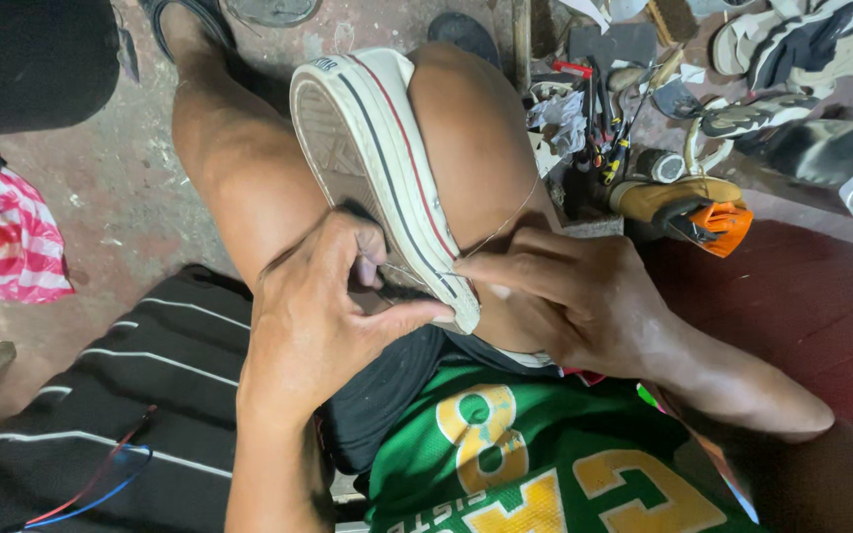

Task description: The person is repairing a white canvas shoe by hand-sewing the sole to the upper. They use a needle and white thread, repeatedly piercing the shoe's edge and pulling the thread tight to secure the sole. The task is performed while sitting on the floor with the shoe resting on their lap.

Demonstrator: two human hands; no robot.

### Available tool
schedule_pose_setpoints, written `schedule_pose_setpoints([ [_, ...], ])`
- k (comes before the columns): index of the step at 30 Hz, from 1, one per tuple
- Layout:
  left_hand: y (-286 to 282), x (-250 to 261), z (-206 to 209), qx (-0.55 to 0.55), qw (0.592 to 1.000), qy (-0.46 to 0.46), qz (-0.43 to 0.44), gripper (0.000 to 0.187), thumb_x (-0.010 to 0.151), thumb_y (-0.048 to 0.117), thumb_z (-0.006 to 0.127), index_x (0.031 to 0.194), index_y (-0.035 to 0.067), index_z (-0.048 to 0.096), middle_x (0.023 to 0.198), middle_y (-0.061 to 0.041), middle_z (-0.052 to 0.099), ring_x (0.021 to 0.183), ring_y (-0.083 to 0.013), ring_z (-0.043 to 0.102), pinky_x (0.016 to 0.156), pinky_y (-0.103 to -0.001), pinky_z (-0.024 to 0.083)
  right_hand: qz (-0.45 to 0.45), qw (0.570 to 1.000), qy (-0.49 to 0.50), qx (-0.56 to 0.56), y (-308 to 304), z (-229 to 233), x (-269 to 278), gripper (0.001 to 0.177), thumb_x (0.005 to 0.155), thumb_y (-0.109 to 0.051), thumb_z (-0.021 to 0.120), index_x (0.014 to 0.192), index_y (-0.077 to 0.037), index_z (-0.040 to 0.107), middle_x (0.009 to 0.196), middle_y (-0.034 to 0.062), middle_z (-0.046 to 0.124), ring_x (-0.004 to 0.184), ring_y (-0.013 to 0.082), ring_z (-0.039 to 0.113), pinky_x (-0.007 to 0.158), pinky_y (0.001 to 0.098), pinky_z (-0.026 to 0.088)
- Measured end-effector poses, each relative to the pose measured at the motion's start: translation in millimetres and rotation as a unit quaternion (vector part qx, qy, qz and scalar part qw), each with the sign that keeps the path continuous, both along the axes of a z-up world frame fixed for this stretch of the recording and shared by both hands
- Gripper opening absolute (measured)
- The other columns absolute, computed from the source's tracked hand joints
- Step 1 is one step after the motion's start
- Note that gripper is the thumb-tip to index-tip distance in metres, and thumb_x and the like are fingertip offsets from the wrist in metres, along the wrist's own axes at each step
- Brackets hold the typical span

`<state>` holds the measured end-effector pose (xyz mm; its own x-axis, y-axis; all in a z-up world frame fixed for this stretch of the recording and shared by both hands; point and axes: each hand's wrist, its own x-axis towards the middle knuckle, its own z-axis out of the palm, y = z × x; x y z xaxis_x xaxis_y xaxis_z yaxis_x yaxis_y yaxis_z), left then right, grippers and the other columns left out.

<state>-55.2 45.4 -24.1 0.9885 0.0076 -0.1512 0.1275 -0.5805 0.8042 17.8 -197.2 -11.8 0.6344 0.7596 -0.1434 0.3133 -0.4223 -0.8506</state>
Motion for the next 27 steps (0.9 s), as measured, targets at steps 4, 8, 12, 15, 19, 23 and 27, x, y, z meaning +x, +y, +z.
schedule_pose_setpoints([
  [4,0.9,0.5,-1.1,-0.009,1.0,0.0,-0.004,0.061,0.064,0.042,0.096,0.089,0.007,0.052,0.071,-0.005,0.055,0.063,-0.0225,0.06,0.059,-0.035,0.05,0.019,1.0,-0.01,-0.003,5.2,0.0,3.9,0.038,0.085,0.001,0.07,0.122,-0.01,0.071,0.079,0.0067,0.067,0.064,0.0175,0.067,0.054,0.0324,0.051],
  [8,0.9,-0.9,-2.1,-0.01,1.0,-0.003,-0.001,0.061,0.065,0.042,0.096,0.09,0.007,0.053,0.073,-0.004,0.056,0.064,-0.0211,0.06,0.06,-0.035,0.05,0.032,0.999,-0.029,0.002,6.7,0.6,6.5,0.037,0.086,0.0,0.07,0.121,-0.011,0.071,0.086,0.0066,0.07,0.069,0.0191,0.069,0.056,0.032,0.053],
  [12,1.2,0.3,-1.2,-0.003,1.0,0.006,-0.002,0.062,0.063,0.043,0.096,0.089,0.006,0.053,0.072,-0.004,0.056,0.063,-0.021,0.06,0.059,-0.035,0.05,0.037,0.999,-0.03,0.007,8.1,0.4,8.8,0.039,0.086,0.0,0.07,0.123,-0.012,0.07,0.09,0.0047,0.072,0.071,0.0173,0.07,0.058,0.0305,0.054],
  [15,1.7,0.1,0.7,-0.014,1.0,0.01,0.007,0.061,0.064,0.042,0.096,0.09,0.006,0.054,0.073,-0.004,0.057,0.063,-0.0205,0.061,0.059,-0.034,0.051,0.052,0.998,-0.04,0.001,8.6,0.5,10.2,0.041,0.084,0.0,0.071,0.123,-0.012,0.069,0.087,0.003,0.07,0.068,0.0165,0.068,0.057,0.0311,0.052],
  [19,2.4,2.1,1.9,-0.009,1.0,0.009,0.005,0.061,0.064,0.042,0.096,0.088,0.006,0.054,0.072,-0.005,0.057,0.062,-0.0215,0.06,0.059,-0.035,0.05,0.073,0.995,-0.045,-0.043,9.8,3.9,14.2,0.047,0.076,0.0,0.072,0.121,-0.014,0.073,0.073,0.0018,0.063,0.055,0.0153,0.061,0.047,0.0321,0.048],
  [23,1.9,2.3,2.5,-0.007,1.0,0.012,0.008,0.061,0.064,0.043,0.096,0.088,0.006,0.053,0.071,-0.005,0.056,0.061,-0.0218,0.06,0.058,-0.035,0.05,0.091,0.991,-0.069,-0.064,13.4,13.1,19.7,0.046,0.08,-0.003,0.074,0.124,-0.015,0.071,0.074,-0.0005,0.06,0.053,0.0134,0.06,0.046,0.0308,0.048],
  [27,1.5,2.5,3.7,-0.01,1.0,0.02,0.012,0.061,0.063,0.043,0.095,0.088,0.006,0.053,0.07,-0.005,0.056,0.06,-0.0224,0.06,0.057,-0.036,0.05,0.161,0.972,-0.125,-0.12,17.8,28.4,28.6,0.067,0.062,-0.01,0.076,0.128,-0.014,0.067,0.079,0.0017,0.059,0.055,0.0175,0.062,0.044,0.0337,0.049],
])
